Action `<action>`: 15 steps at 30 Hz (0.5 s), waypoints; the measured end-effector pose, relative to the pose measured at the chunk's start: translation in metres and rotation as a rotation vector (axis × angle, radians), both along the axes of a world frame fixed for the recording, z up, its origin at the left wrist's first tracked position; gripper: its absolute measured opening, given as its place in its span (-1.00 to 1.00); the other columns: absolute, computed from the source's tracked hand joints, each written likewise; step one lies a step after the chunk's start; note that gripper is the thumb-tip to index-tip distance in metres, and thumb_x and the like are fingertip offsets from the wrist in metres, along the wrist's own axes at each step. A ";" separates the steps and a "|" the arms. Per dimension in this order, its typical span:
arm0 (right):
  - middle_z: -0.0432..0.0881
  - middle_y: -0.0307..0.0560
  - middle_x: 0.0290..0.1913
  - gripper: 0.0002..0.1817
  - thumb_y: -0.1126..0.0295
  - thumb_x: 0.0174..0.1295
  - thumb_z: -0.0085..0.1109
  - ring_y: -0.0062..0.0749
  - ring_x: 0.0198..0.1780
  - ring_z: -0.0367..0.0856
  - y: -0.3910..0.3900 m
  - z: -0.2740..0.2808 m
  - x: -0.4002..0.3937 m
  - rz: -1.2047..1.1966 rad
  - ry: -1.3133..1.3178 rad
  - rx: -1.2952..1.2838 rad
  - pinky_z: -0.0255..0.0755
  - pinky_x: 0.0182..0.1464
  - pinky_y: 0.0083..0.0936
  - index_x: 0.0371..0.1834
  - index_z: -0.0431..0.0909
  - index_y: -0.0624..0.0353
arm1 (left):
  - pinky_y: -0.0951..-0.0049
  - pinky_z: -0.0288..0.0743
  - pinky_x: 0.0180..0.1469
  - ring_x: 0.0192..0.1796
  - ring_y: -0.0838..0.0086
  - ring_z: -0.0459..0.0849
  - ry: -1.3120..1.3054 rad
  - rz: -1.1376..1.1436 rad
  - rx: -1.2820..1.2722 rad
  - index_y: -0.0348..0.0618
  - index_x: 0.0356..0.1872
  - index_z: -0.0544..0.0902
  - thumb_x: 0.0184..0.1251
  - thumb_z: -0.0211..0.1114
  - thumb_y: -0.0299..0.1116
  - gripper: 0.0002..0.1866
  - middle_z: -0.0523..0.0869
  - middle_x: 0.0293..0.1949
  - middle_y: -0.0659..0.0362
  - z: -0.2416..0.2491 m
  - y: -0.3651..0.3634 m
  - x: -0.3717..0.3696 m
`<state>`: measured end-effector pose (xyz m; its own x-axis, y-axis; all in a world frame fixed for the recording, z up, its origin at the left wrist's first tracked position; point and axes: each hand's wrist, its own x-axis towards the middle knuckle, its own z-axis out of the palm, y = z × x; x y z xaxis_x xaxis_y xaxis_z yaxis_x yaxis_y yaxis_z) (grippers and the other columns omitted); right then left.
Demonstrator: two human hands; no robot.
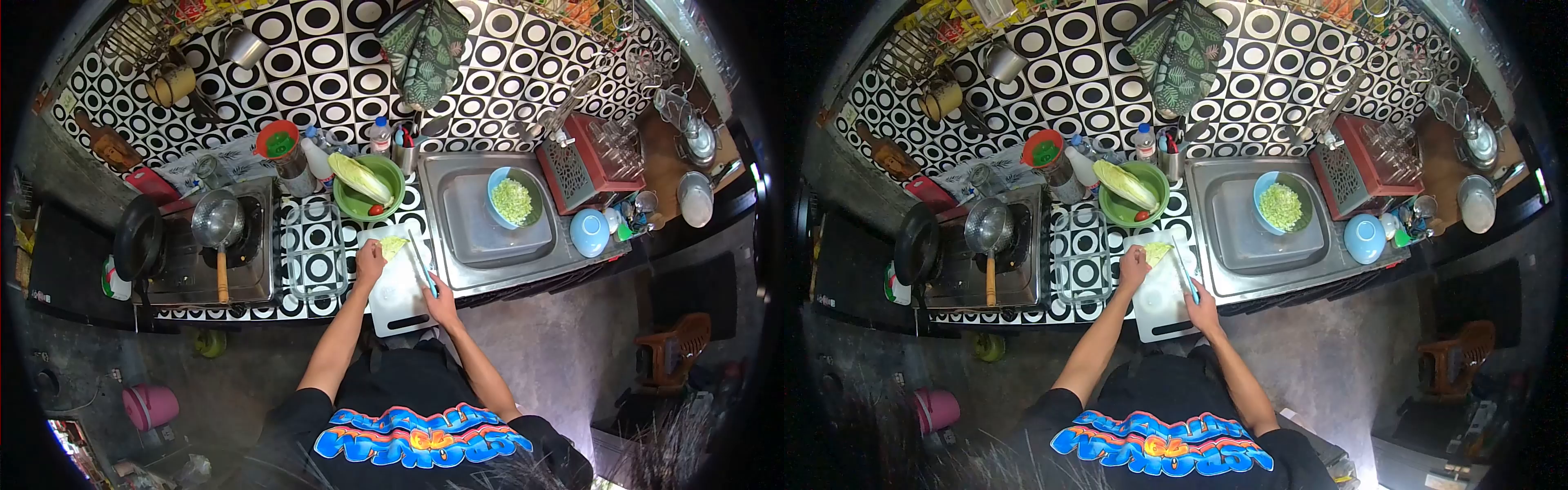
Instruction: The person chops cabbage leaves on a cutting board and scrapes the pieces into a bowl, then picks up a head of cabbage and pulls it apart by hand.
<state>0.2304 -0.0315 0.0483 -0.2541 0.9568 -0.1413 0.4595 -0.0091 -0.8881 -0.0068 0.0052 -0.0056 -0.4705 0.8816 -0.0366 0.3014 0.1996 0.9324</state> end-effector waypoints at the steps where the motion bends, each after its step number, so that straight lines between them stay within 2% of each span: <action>1: 0.73 0.07 -0.15 -0.46 0.30 0.35 0.20 -0.37 -0.17 0.62 0.003 0.001 0.001 0.014 -0.009 -0.010 0.50 -0.02 -0.42 0.37 0.50 0.26 | 0.28 0.58 -0.39 -0.49 0.27 0.78 -0.004 0.013 -0.004 -0.32 -0.10 0.62 0.52 0.19 -0.38 -0.82 0.74 -0.51 -0.02 0.004 0.001 -0.001; 4: 0.73 0.07 -0.21 -0.47 0.29 0.36 0.20 -0.38 -0.22 0.63 0.012 -0.007 -0.002 0.012 0.039 0.155 0.51 -0.08 -0.38 0.37 0.50 0.25 | 0.22 0.58 -0.34 -0.47 0.20 0.77 0.029 0.068 -0.051 -0.30 -0.13 0.62 0.50 0.20 -0.39 -0.84 0.73 -0.51 -0.03 0.001 0.008 -0.003; 5: 0.73 0.10 -0.23 -0.48 0.28 0.37 0.19 -0.35 -0.24 0.63 0.015 -0.011 0.000 0.019 0.012 0.116 0.51 -0.09 -0.37 0.37 0.50 0.25 | 0.20 0.59 -0.32 -0.45 0.17 0.77 0.047 0.090 -0.074 -0.29 -0.14 0.62 0.48 0.21 -0.38 -0.84 0.73 -0.50 -0.03 -0.002 0.009 -0.005; 6: 0.72 0.12 -0.25 -0.48 0.28 0.38 0.18 -0.33 -0.25 0.64 0.019 -0.008 0.001 0.026 -0.015 0.075 0.52 -0.10 -0.35 0.37 0.50 0.24 | 0.11 0.59 -0.24 -0.37 0.08 0.77 0.250 0.117 0.010 -0.25 -0.17 0.62 0.43 0.26 -0.37 -0.85 0.74 -0.46 -0.04 -0.004 0.012 -0.006; 7: 0.72 0.15 -0.26 -0.49 0.28 0.39 0.17 -0.30 -0.27 0.65 0.021 -0.005 0.000 0.032 -0.041 0.035 0.52 -0.11 -0.33 0.37 0.50 0.24 | 0.15 0.58 -0.24 -0.35 0.09 0.77 0.256 0.131 -0.010 -0.25 -0.17 0.63 0.41 0.28 -0.37 -0.85 0.75 -0.45 -0.03 -0.007 0.010 -0.005; 10: 0.72 0.26 -0.25 -0.52 0.29 0.42 0.11 -0.10 -0.28 0.70 0.027 -0.011 -0.003 0.016 -0.081 0.020 0.53 -0.10 -0.27 0.36 0.51 0.23 | 0.22 0.55 -0.22 -0.28 0.12 0.76 0.301 0.183 -0.068 -0.23 -0.17 0.65 0.34 0.33 -0.38 -0.84 0.75 -0.41 0.01 0.000 0.007 -0.002; 13: 0.72 0.36 -0.20 -0.55 0.31 0.45 0.04 0.13 -0.23 0.72 0.028 -0.017 -0.011 0.048 -0.047 0.298 0.54 -0.06 -0.20 0.34 0.51 0.24 | 0.20 0.54 -0.13 -0.19 0.11 0.71 0.365 0.247 -0.071 -0.20 -0.20 0.66 0.30 0.33 -0.41 -0.88 0.73 -0.31 0.01 0.012 0.003 0.004; 14: 0.70 0.44 -0.14 -0.56 0.37 0.41 0.05 0.27 -0.13 0.69 0.028 -0.017 -0.010 0.080 -0.081 0.174 0.53 0.02 -0.11 0.31 0.52 0.29 | 0.19 0.54 -0.10 -0.16 0.09 0.69 0.371 0.265 -0.035 -0.21 -0.22 0.66 0.30 0.31 -0.44 -0.90 0.71 -0.28 -0.01 0.014 0.001 0.006; 15: 0.69 0.45 -0.13 -0.56 0.39 0.40 0.05 0.28 -0.11 0.67 0.027 -0.022 -0.011 0.086 -0.118 0.210 0.52 0.05 -0.10 0.29 0.53 0.31 | 0.17 0.54 -0.08 -0.13 0.07 0.67 0.378 0.284 -0.001 -0.22 -0.24 0.66 0.29 0.29 -0.46 -0.92 0.69 -0.25 -0.02 0.014 0.000 0.007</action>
